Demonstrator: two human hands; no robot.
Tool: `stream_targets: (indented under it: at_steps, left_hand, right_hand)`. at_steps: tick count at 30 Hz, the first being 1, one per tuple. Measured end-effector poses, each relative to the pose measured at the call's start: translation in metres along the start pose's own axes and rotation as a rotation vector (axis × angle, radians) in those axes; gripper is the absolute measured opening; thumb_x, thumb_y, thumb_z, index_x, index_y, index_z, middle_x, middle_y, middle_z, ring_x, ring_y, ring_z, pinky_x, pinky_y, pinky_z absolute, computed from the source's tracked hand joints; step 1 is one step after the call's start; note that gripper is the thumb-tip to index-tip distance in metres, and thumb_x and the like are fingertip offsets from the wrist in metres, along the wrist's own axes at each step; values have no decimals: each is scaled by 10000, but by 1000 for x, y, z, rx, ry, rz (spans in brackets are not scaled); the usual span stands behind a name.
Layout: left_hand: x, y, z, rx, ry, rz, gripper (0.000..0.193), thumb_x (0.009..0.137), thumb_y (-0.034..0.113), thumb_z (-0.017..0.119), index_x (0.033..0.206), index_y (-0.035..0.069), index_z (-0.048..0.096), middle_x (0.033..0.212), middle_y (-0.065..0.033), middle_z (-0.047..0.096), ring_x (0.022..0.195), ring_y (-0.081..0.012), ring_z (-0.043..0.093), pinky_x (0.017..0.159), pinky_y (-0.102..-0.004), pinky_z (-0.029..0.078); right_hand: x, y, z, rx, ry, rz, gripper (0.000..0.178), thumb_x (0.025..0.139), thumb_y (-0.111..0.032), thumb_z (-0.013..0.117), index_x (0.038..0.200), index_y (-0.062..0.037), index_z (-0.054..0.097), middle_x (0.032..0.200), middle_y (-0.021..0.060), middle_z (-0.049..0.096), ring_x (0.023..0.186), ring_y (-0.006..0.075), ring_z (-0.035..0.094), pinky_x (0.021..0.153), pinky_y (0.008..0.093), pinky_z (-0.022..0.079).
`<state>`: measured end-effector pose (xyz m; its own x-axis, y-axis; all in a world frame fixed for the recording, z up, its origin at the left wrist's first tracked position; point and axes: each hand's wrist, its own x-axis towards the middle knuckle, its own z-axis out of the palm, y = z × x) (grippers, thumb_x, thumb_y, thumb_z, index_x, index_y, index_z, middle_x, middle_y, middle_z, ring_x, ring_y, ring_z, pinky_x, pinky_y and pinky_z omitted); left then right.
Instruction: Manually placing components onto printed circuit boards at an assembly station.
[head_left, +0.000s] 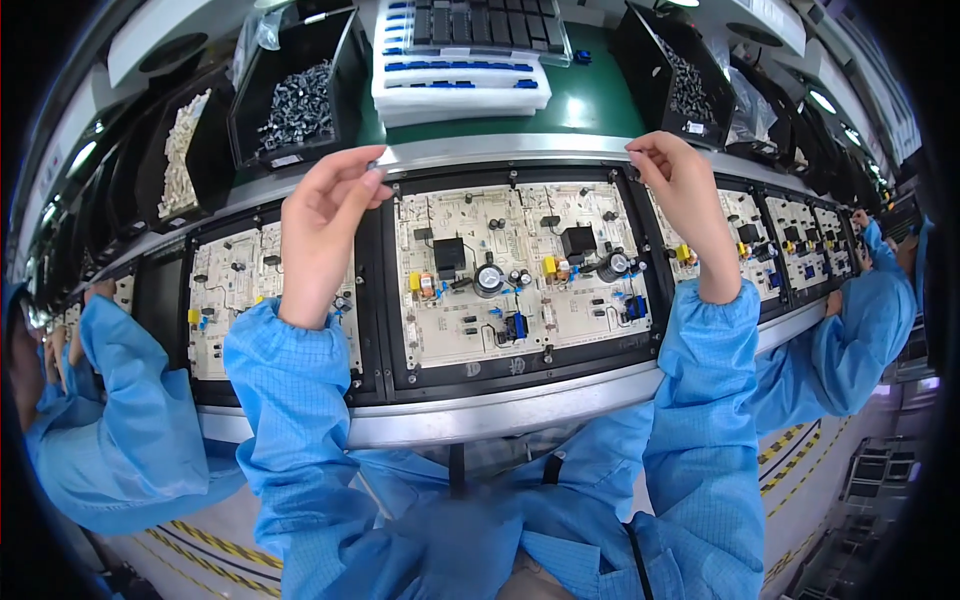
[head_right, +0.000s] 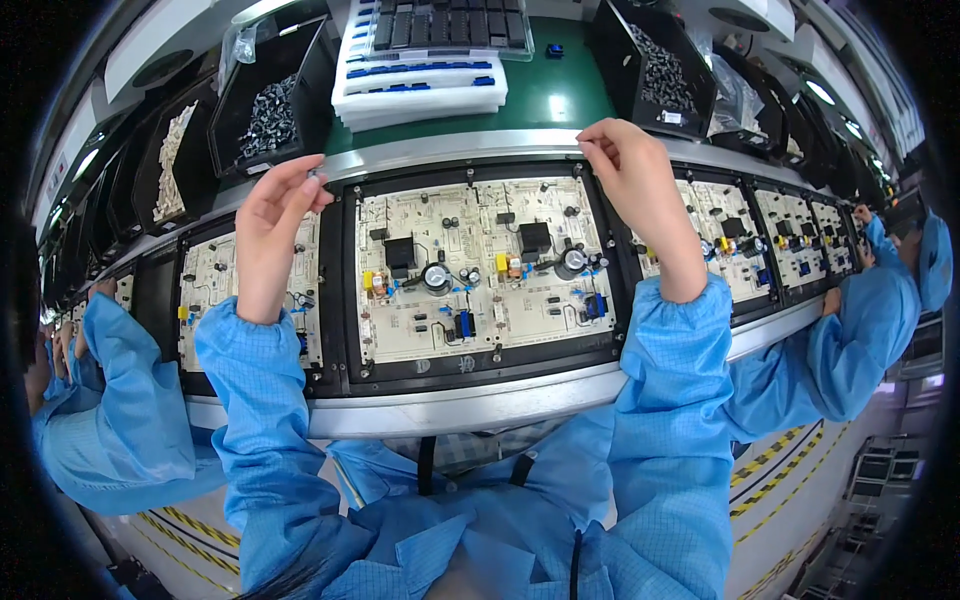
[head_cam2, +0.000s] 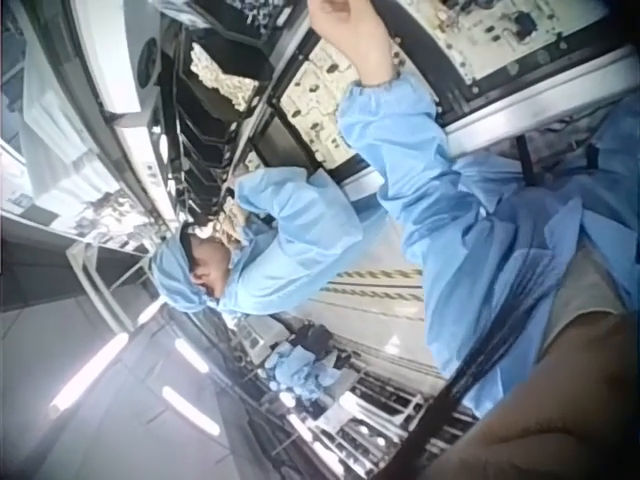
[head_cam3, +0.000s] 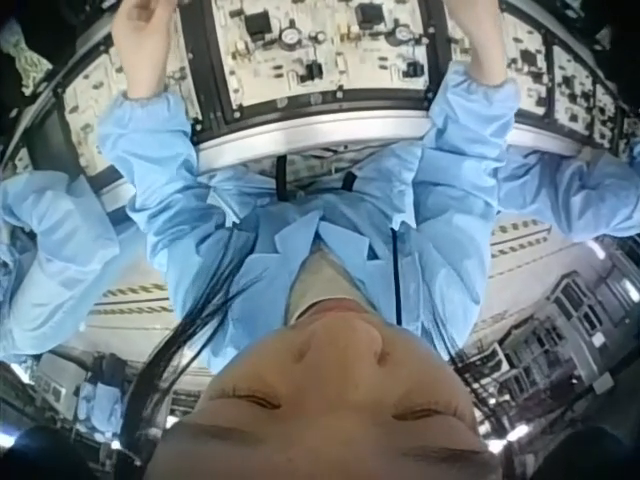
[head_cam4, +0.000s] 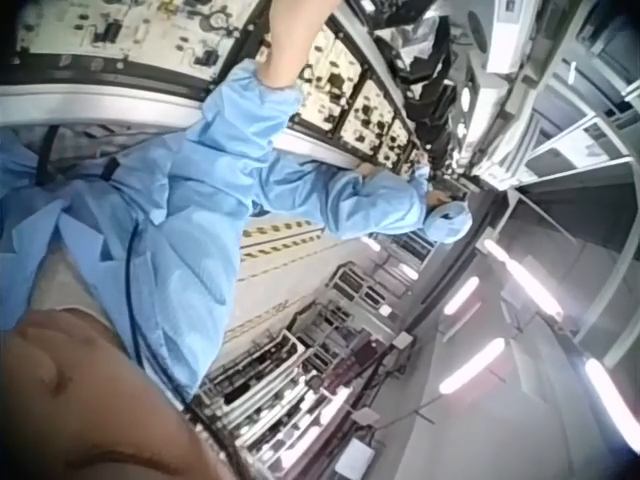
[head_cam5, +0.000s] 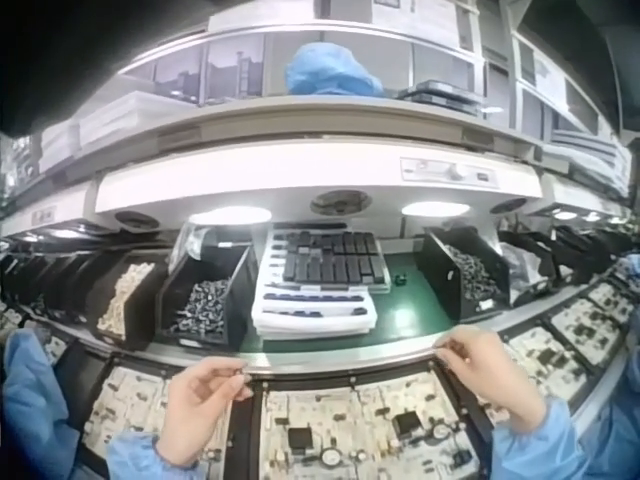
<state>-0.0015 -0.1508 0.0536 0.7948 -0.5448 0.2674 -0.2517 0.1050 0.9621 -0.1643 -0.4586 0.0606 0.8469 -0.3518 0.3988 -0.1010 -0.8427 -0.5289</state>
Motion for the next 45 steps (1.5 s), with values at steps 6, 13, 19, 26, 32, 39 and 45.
stream_targets:
  at_steps: [6,13,19,26,32,39,45]
  left_hand:
    - [-6,-13,-18,33,42,-88,256,928,91,523,1159,-8,573,953,-57,633,819,-89,575,766,-219,460]
    - [-11,-24,-8,41,-116,-112,223,947,78,468,1134,-31,523,936,-77,594,897,-176,645,739,-242,488]
    - [-17,-39,6,314,-196,-106,160,936,27,450,1080,-21,502,927,-109,573,916,-201,663,687,-238,497]
    - [-14,-27,3,252,-196,-107,146,933,37,468,1059,-16,521,907,-87,590,876,-172,666,644,-226,481]
    - [-16,-20,-8,260,-412,-237,167,948,68,465,1089,-13,498,959,-76,561,879,-173,660,642,-227,461]
    - [-16,-17,-23,298,-485,-334,184,908,6,450,1078,-27,513,961,-93,567,848,-172,669,630,-234,496]
    - [-13,-15,-32,355,-440,-399,177,919,52,494,1082,-11,527,966,-71,566,863,-175,665,658,-231,487]
  right_hand:
    - [-17,9,4,35,125,76,89,856,-36,596,927,5,560,683,16,545,606,63,479,556,205,400]
    - [-22,14,17,58,173,85,92,832,-10,607,894,-12,539,696,11,535,591,60,451,528,204,375]
    - [-23,11,18,73,132,86,83,835,-13,605,886,-10,540,698,16,536,604,62,448,524,208,371]
    - [-27,5,21,91,127,34,80,836,-18,604,894,-9,550,698,20,539,608,70,453,532,211,378]
    - [-31,0,28,92,72,21,76,836,-18,603,892,-11,552,694,22,534,609,73,454,538,211,381]
    - [-32,-1,33,99,78,-25,82,827,-35,607,874,-16,542,634,41,486,550,102,453,512,238,383]
    - [-34,2,32,76,13,18,66,845,-26,598,890,-7,555,680,18,527,597,74,449,537,212,374]
